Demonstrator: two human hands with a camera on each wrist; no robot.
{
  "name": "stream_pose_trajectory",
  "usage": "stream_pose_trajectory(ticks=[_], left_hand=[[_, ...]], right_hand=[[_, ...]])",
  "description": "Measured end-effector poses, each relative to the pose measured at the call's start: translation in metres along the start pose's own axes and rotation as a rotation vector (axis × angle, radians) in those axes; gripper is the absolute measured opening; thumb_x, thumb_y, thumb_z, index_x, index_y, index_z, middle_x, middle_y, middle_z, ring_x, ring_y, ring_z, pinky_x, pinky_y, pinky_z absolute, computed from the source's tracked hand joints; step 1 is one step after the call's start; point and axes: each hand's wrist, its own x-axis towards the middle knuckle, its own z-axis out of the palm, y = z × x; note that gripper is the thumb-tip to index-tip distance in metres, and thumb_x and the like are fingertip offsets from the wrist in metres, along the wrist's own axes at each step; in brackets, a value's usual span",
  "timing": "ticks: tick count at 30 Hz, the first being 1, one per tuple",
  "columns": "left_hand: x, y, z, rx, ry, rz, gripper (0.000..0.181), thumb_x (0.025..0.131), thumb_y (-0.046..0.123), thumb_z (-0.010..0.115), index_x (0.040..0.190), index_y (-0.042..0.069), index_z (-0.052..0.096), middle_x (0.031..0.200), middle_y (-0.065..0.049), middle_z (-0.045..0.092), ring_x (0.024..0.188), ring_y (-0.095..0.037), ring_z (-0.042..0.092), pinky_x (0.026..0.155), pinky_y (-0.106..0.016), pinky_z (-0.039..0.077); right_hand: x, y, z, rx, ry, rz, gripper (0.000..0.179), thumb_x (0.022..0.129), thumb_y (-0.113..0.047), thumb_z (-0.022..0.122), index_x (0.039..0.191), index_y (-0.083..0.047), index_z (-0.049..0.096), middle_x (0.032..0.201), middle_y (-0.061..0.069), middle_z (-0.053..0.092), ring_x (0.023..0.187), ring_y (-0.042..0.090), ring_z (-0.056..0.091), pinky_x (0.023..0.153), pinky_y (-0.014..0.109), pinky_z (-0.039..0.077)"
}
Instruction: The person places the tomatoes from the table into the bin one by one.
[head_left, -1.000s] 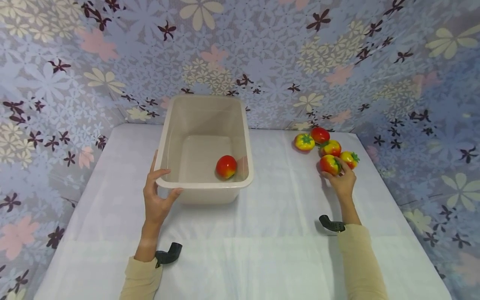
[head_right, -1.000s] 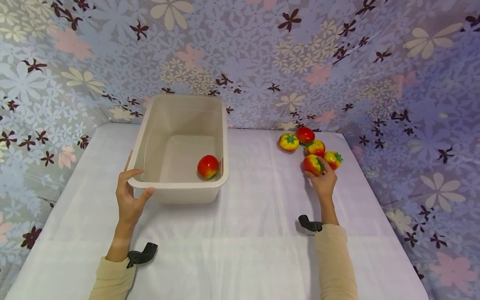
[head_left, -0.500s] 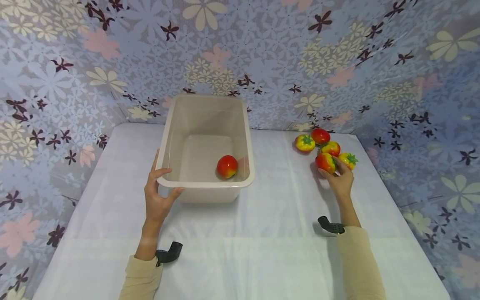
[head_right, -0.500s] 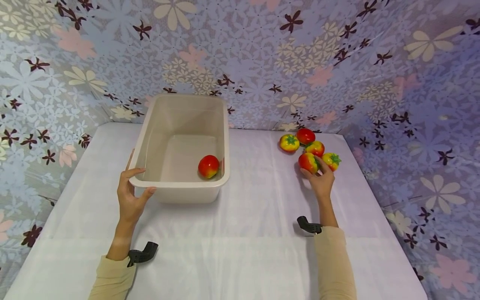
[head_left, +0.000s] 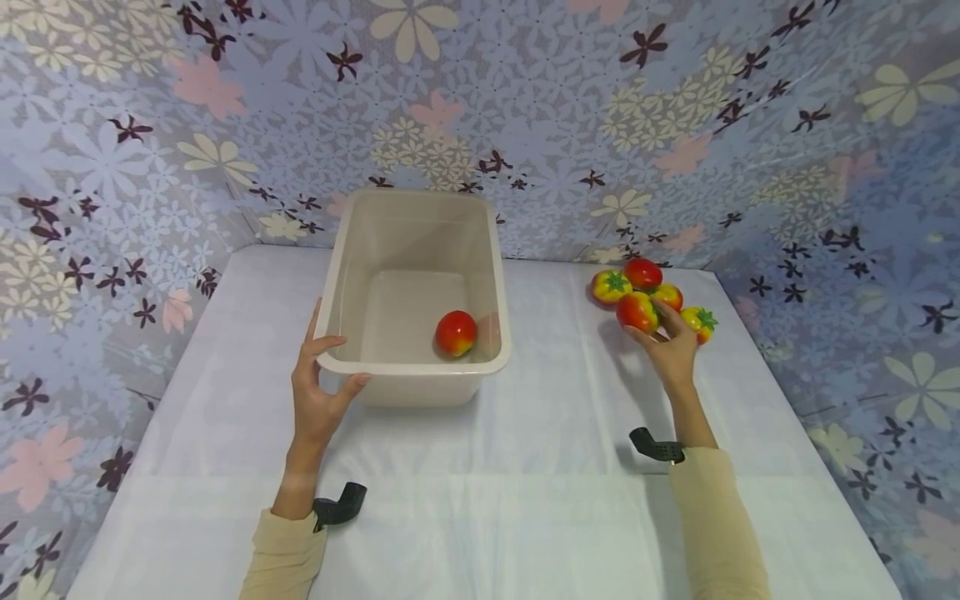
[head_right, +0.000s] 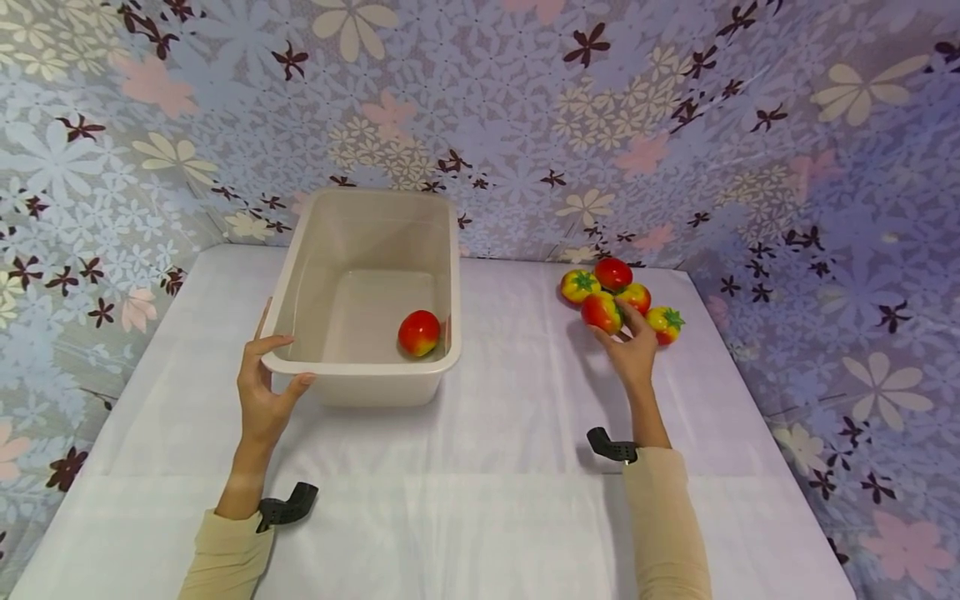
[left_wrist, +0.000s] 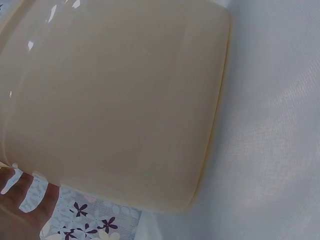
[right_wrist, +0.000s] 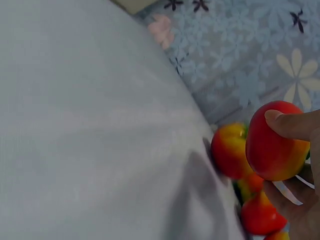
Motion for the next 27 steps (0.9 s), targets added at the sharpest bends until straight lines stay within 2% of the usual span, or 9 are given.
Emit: stream_pose_trajectory(ticks=[4,7,15,20,27], left_hand=[[0.0,-0.001,-0.002,0.004,-0.005,-0.002,0.066,0.081,0.037,0.08,0.113,-0.013,0.051,0.159,-0.019,0.026,0.146,-0.033,0.028,0.11,-0.031,0.035],[0.0,-0.002,-0.001,-0.001,-0.008,0.004,0.069,0.081,0.041,0.079,0.112,-0.013,0.051,0.159,-0.019,0.025,0.147,-0.034,0.026,0.109,-0.03,0.036],[0.003,-0.006,0.005,-0.004,-0.032,0.001,0.07,0.081,0.044,0.078,0.113,-0.011,0.051,0.159,-0.022,0.025,0.147,-0.033,0.025,0.111,-0.032,0.034],[0.002,-0.005,0.003,0.027,-0.018,0.008,0.074,0.08,0.051,0.076,0.113,-0.01,0.051,0.159,-0.021,0.025,0.146,-0.034,0.027,0.11,-0.031,0.035],[0.003,-0.004,-0.002,0.052,-0.004,0.014,0.076,0.08,0.052,0.075,0.113,-0.012,0.05,0.159,-0.019,0.026,0.147,-0.034,0.026,0.111,-0.032,0.033]], right_hand=[[-0.001,-0.014,0.01,0.031,-0.044,-0.037,0.064,0.083,-0.024,0.079,0.141,-0.02,0.052,0.145,0.002,0.052,0.13,0.023,0.05,0.105,0.039,0.044],[-0.001,-0.027,0.015,0.058,-0.074,-0.101,0.062,0.084,-0.024,0.078,0.14,-0.021,0.053,0.144,0.002,0.054,0.129,0.022,0.051,0.103,0.035,0.045],[-0.008,-0.076,0.034,0.193,-0.149,-0.27,0.06,0.083,-0.008,0.077,0.138,-0.014,0.055,0.141,0.007,0.056,0.128,0.021,0.053,0.094,0.021,0.049],[-0.009,-0.106,0.054,0.249,-0.216,-0.368,0.058,0.083,-0.003,0.075,0.137,-0.01,0.056,0.14,0.009,0.057,0.126,0.02,0.055,0.096,0.027,0.049],[-0.011,-0.133,0.08,0.289,-0.286,-0.413,0.058,0.084,-0.002,0.073,0.139,-0.007,0.053,0.141,0.011,0.055,0.127,0.024,0.054,0.097,0.028,0.049]])
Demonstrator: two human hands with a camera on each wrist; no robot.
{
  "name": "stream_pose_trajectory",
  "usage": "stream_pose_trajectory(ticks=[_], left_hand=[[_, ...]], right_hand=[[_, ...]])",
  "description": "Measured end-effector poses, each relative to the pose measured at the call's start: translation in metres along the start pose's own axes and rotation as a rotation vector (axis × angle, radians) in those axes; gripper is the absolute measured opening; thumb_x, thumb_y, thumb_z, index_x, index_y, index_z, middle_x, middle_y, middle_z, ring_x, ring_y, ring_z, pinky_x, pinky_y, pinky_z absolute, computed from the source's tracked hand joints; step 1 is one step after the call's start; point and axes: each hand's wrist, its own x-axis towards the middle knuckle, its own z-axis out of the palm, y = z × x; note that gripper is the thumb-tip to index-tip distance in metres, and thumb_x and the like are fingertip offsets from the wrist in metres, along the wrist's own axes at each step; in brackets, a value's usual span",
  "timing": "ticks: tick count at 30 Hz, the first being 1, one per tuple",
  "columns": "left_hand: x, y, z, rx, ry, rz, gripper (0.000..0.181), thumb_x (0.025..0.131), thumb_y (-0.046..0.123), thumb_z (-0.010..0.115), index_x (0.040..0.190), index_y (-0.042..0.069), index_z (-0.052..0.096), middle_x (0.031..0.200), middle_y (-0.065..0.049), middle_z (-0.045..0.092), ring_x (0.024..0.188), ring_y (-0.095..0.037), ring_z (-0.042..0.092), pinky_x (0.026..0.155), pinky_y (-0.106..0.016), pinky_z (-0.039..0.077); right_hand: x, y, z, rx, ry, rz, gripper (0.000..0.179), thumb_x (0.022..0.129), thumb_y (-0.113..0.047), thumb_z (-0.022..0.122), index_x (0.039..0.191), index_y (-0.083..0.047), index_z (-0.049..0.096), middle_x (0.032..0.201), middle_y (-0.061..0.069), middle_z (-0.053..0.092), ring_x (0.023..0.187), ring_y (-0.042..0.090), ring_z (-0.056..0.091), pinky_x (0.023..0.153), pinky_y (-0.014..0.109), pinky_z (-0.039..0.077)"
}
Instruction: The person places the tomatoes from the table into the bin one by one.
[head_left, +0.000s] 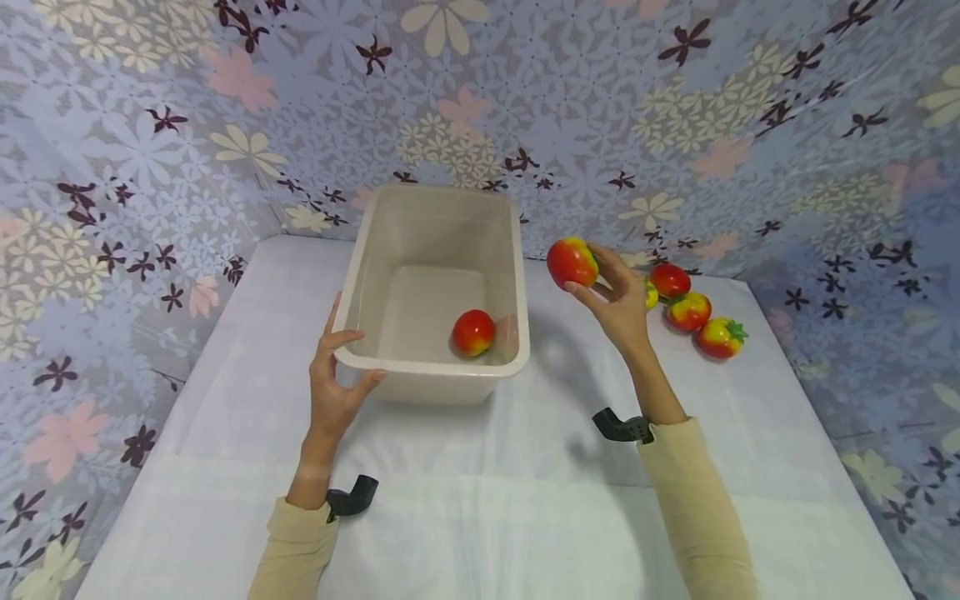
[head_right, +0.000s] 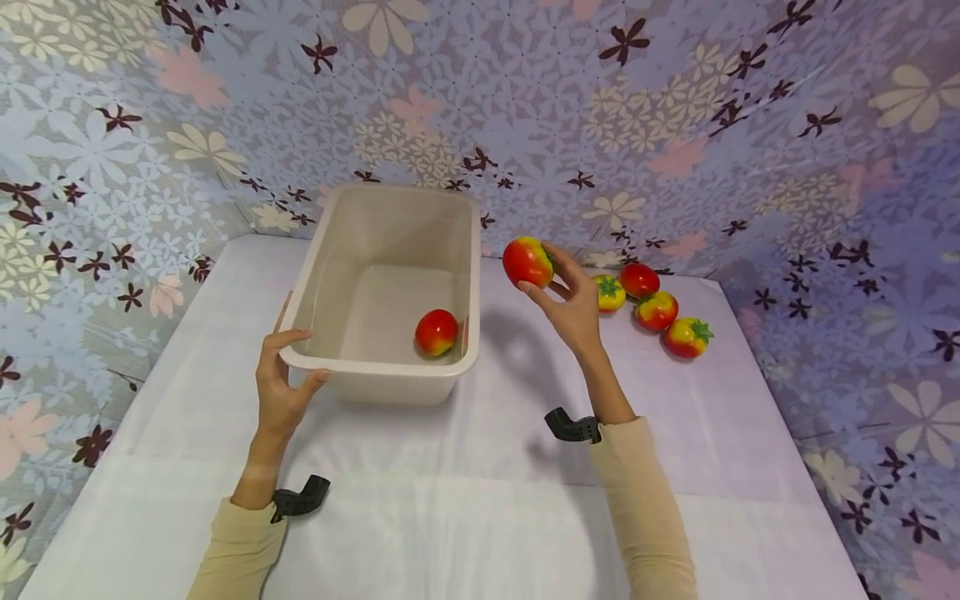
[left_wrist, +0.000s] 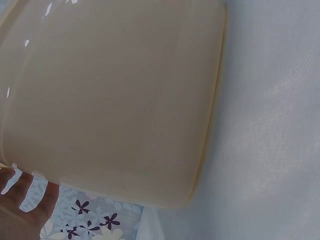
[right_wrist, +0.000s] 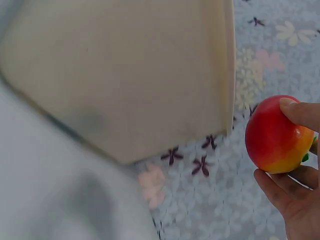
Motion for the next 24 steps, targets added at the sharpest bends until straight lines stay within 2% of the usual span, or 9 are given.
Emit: stream_pose_trajectory(ticks=[9,16,21,24], left_hand=[[-0.001,0.001,-0.003,-0.002,0.011,0.022,0.074,0.081,0.051,0.075,0.112,-0.011,0.05,0.157,-0.024,0.027,0.146,-0.036,0.027,0.113,-0.034,0.032],[0.0,-0.001,0.002,-0.01,-0.001,-0.002,0.078,0.08,0.053,0.075,0.112,-0.013,0.049,0.159,-0.019,0.026,0.147,-0.034,0.026,0.112,-0.034,0.033],[0.001,-0.002,0.003,-0.006,-0.011,-0.002,0.076,0.08,0.054,0.074,0.113,-0.01,0.05,0.159,-0.019,0.026,0.147,-0.034,0.025,0.112,-0.034,0.033],[0.0,0.0,0.001,0.01,-0.001,0.002,0.076,0.08,0.054,0.074,0.113,-0.01,0.05,0.159,-0.021,0.026,0.146,-0.036,0.026,0.112,-0.032,0.033]], right_hand=[[0.007,-0.026,0.034,0.074,-0.067,-0.05,0.059,0.085,-0.005,0.073,0.139,-0.008,0.052,0.142,0.009,0.055,0.126,0.024,0.055,0.097,0.032,0.05],[0.009,-0.046,0.046,0.093,-0.127,-0.08,0.058,0.084,0.004,0.071,0.139,0.0,0.051,0.138,0.017,0.057,0.122,0.023,0.058,0.093,0.027,0.051],[0.007,-0.067,0.052,0.061,-0.157,-0.098,0.057,0.084,0.006,0.069,0.137,0.008,0.048,0.137,0.025,0.055,0.121,0.032,0.057,0.095,0.035,0.051],[0.007,-0.071,0.058,0.06,-0.179,-0.115,0.057,0.083,0.007,0.07,0.136,0.01,0.048,0.137,0.025,0.055,0.122,0.036,0.056,0.097,0.041,0.05]])
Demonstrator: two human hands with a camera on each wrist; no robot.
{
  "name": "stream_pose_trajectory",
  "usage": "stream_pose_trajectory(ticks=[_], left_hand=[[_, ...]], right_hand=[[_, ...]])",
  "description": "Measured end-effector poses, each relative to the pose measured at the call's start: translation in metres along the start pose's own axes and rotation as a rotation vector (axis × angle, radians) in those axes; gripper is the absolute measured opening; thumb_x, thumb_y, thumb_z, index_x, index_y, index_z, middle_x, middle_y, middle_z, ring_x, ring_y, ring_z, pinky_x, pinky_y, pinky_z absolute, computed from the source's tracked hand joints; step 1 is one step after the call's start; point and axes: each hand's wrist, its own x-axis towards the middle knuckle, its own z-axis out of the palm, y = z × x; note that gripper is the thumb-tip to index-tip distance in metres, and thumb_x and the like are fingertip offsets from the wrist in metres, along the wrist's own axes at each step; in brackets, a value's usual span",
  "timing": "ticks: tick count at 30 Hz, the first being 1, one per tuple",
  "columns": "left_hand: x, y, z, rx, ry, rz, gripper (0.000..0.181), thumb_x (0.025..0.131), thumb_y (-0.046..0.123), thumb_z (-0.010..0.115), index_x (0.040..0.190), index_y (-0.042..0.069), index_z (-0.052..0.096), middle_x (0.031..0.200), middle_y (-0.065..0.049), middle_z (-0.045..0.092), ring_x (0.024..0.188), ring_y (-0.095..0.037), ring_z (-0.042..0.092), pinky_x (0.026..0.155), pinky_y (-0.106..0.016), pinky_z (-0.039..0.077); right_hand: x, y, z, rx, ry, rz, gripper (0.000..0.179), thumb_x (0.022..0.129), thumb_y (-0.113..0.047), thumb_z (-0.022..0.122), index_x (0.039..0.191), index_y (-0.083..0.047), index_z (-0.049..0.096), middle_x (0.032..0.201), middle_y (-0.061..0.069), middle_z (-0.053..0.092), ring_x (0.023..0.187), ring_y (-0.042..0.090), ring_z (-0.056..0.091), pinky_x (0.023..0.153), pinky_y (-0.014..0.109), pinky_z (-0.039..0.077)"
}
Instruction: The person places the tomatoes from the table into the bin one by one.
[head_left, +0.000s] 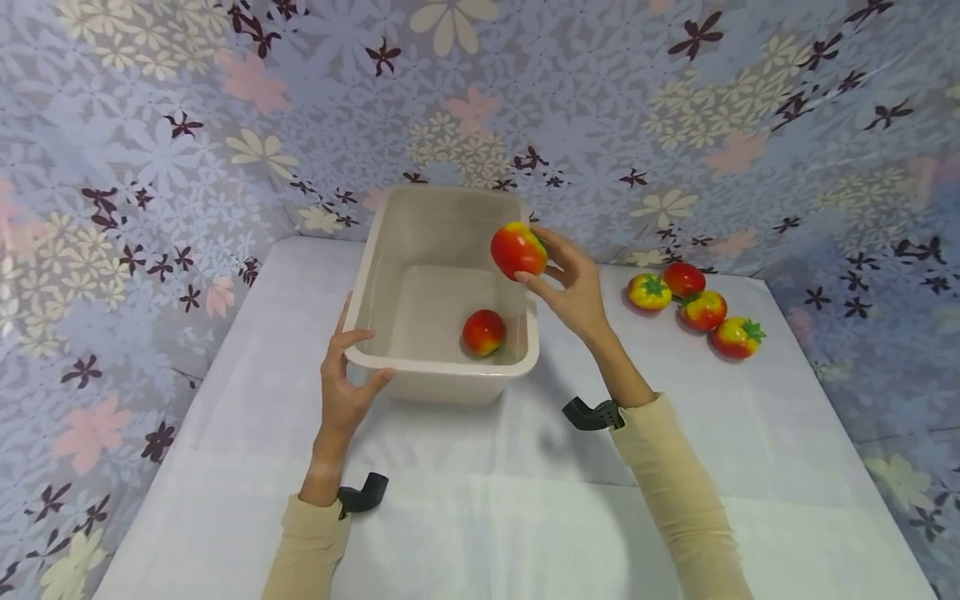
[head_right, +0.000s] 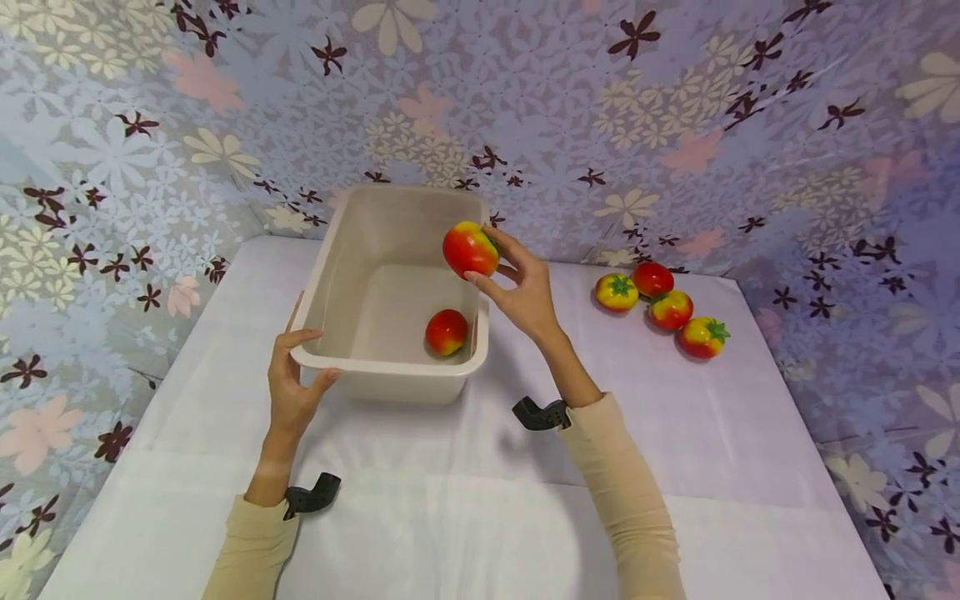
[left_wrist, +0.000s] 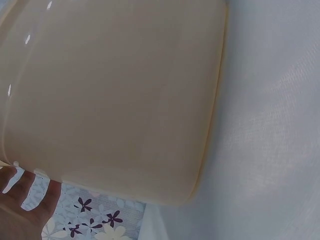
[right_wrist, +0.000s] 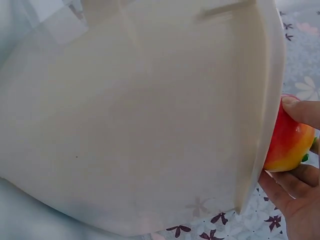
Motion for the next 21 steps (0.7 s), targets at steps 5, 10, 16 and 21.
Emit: stream_pose_trajectory(ticks=[5,10,16,21], left_hand=[[-0.001,0.002,0.001,-0.007,0.003,-0.013,0.076,0.079,0.052,0.077,0.112,-0.011,0.05,0.158,-0.024,0.025,0.146,-0.038,0.026,0.111,-0.032,0.033],[-0.002,0.002,0.0,-0.004,0.006,-0.01,0.075,0.079,0.051,0.076,0.113,-0.011,0.05,0.158,-0.022,0.026,0.145,-0.037,0.027,0.11,-0.031,0.034],[-0.002,0.001,0.001,-0.013,0.012,-0.009,0.075,0.08,0.052,0.075,0.112,-0.011,0.05,0.159,-0.019,0.027,0.146,-0.035,0.028,0.109,-0.032,0.036],[-0.002,-0.001,0.002,-0.029,0.007,-0.005,0.076,0.08,0.052,0.076,0.112,-0.012,0.049,0.159,-0.02,0.026,0.147,-0.035,0.025,0.111,-0.033,0.033]], right_hand=[[-0.002,0.001,0.004,0.019,-0.03,-0.033,0.057,0.082,0.009,0.07,0.135,0.011,0.048,0.137,0.025,0.054,0.126,0.036,0.053,0.1,0.045,0.047],[-0.003,0.004,0.011,0.019,-0.058,-0.071,0.056,0.081,0.01,0.07,0.134,0.011,0.05,0.135,0.026,0.056,0.123,0.037,0.055,0.106,0.046,0.042],[-0.001,0.024,0.021,-0.045,-0.088,-0.081,0.057,0.081,0.001,0.074,0.135,0.001,0.054,0.136,0.018,0.059,0.126,0.031,0.054,0.114,0.045,0.032],[-0.004,0.009,0.023,-0.053,-0.102,-0.058,0.056,0.082,0.003,0.073,0.133,0.007,0.052,0.134,0.024,0.058,0.126,0.036,0.053,0.114,0.048,0.031]])
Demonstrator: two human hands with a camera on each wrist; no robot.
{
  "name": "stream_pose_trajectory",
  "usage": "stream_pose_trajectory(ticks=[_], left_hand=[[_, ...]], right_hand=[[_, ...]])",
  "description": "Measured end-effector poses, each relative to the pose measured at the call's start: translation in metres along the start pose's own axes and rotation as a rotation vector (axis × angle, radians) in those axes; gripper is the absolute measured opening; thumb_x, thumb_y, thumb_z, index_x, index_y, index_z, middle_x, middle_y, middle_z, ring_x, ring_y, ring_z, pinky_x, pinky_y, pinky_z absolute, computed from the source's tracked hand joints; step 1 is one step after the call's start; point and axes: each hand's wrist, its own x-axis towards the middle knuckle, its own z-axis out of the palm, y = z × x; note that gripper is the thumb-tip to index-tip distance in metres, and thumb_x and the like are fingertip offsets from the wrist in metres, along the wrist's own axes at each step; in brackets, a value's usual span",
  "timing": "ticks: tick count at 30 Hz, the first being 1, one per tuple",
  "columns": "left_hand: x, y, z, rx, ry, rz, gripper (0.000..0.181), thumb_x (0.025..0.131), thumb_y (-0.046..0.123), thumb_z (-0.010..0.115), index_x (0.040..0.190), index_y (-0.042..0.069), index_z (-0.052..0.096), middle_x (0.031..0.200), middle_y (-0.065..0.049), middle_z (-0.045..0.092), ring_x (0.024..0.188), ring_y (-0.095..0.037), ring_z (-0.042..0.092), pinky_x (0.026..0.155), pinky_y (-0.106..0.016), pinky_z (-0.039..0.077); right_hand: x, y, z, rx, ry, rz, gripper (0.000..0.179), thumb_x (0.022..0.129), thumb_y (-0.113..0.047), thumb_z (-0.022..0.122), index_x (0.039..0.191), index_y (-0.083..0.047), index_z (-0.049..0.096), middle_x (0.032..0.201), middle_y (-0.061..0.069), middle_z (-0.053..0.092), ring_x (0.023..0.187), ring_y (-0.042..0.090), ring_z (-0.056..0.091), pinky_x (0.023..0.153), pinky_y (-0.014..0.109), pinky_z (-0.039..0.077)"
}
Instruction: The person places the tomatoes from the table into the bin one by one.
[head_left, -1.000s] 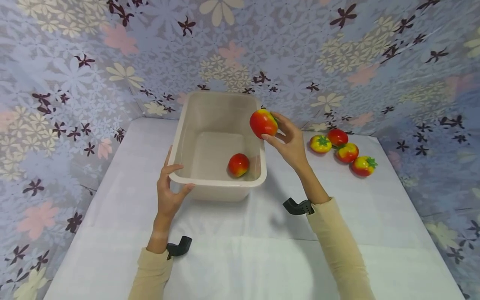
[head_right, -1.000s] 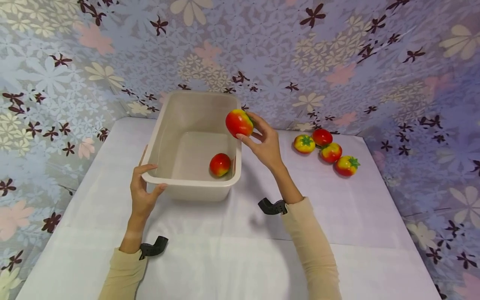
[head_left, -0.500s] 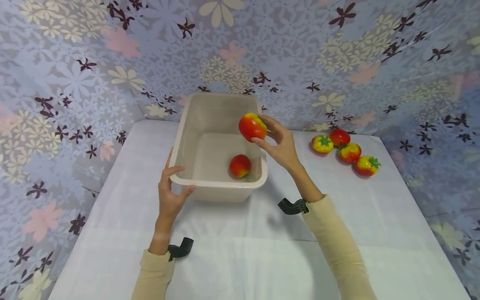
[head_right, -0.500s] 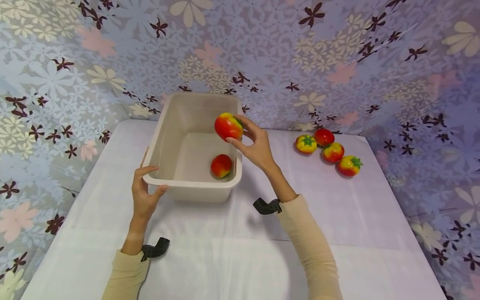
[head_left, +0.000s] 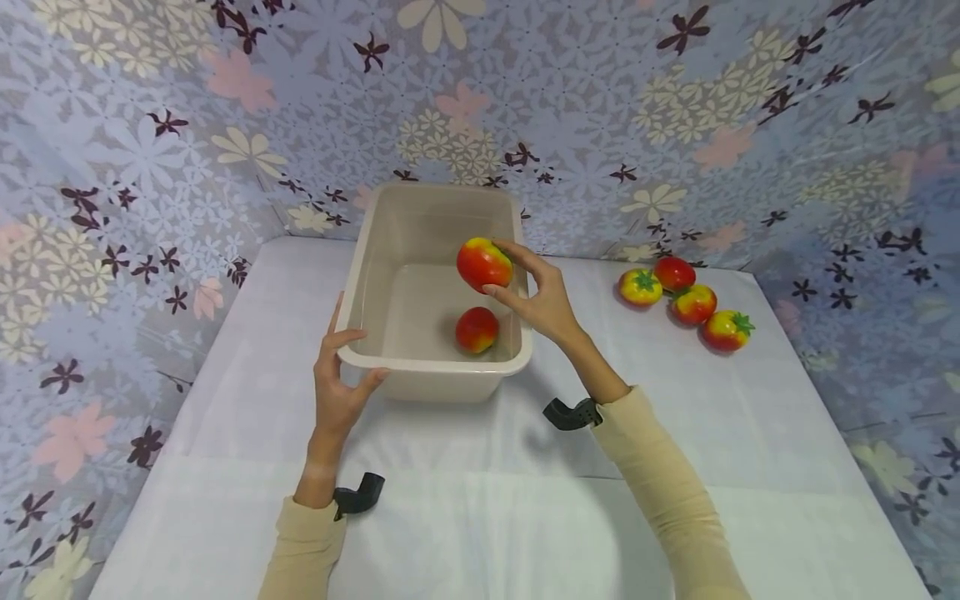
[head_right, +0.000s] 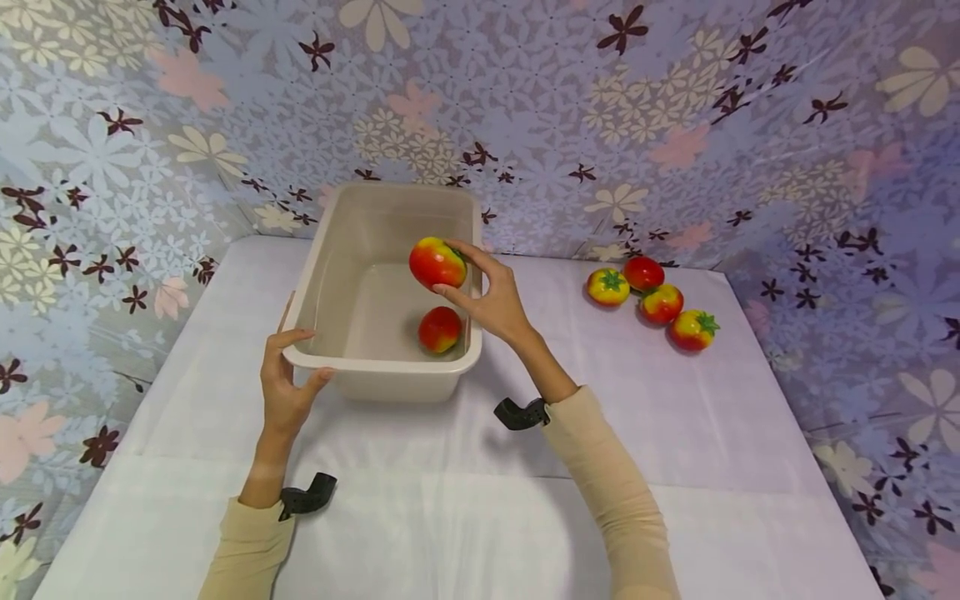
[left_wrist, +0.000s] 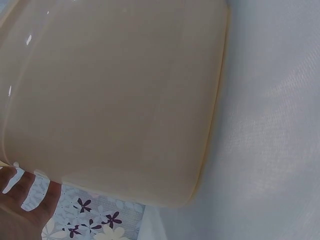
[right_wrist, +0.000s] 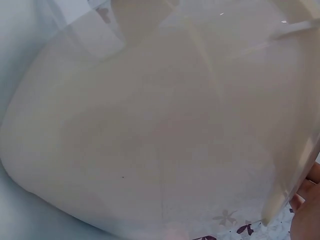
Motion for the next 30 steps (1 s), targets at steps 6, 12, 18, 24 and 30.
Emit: stream_pose_trajectory(ticks=[6,12,18,24,30], left_hand=[[0.0,0.003,0.0,0.016,-0.006,-0.013,0.074,0.08,0.051,0.076,0.114,-0.01,0.05,0.159,-0.018,0.026,0.145,-0.035,0.028,0.109,-0.031,0.036],[-0.002,0.003,-0.001,0.025,-0.003,-0.031,0.072,0.08,0.049,0.077,0.114,-0.01,0.05,0.159,-0.017,0.028,0.146,-0.035,0.028,0.11,-0.032,0.034],[-0.002,0.007,0.0,0.03,0.0,-0.072,0.07,0.078,0.043,0.08,0.115,-0.009,0.052,0.159,-0.015,0.028,0.147,-0.033,0.027,0.11,-0.052,0.031],[-0.001,0.007,0.0,0.038,-0.004,-0.065,0.068,0.08,0.043,0.079,0.115,-0.008,0.052,0.159,-0.015,0.028,0.146,-0.033,0.028,0.112,-0.046,0.033],[-0.002,0.004,0.0,0.018,0.002,-0.029,0.071,0.08,0.046,0.078,0.114,-0.01,0.051,0.159,-0.018,0.028,0.146,-0.033,0.028,0.111,-0.032,0.033]], right_hand=[[-0.002,-0.001,-0.001,-0.01,0.006,-0.02,0.055,0.083,0.004,0.071,0.133,0.009,0.051,0.14,0.025,0.052,0.135,0.036,0.044,0.117,0.048,0.025],[-0.007,0.008,-0.004,0.067,0.079,-0.089,0.045,0.082,0.009,0.069,0.125,0.015,0.055,0.141,0.032,0.047,0.14,0.044,0.034,0.118,0.045,0.022],[-0.01,0.016,-0.011,0.134,0.142,-0.092,0.03,0.084,0.013,0.066,0.113,0.018,0.061,0.132,0.036,0.052,0.134,0.047,0.041,0.117,0.043,0.026],[-0.015,0.024,-0.021,0.155,0.222,-0.049,0.012,0.083,0.015,0.066,0.094,0.019,0.066,0.123,0.038,0.058,0.127,0.044,0.05,0.115,0.041,0.031],[-0.021,0.034,-0.036,0.119,0.28,0.009,0.011,0.085,0.011,0.067,0.094,0.018,0.068,0.123,0.034,0.06,0.128,0.041,0.051,0.114,0.038,0.032]])
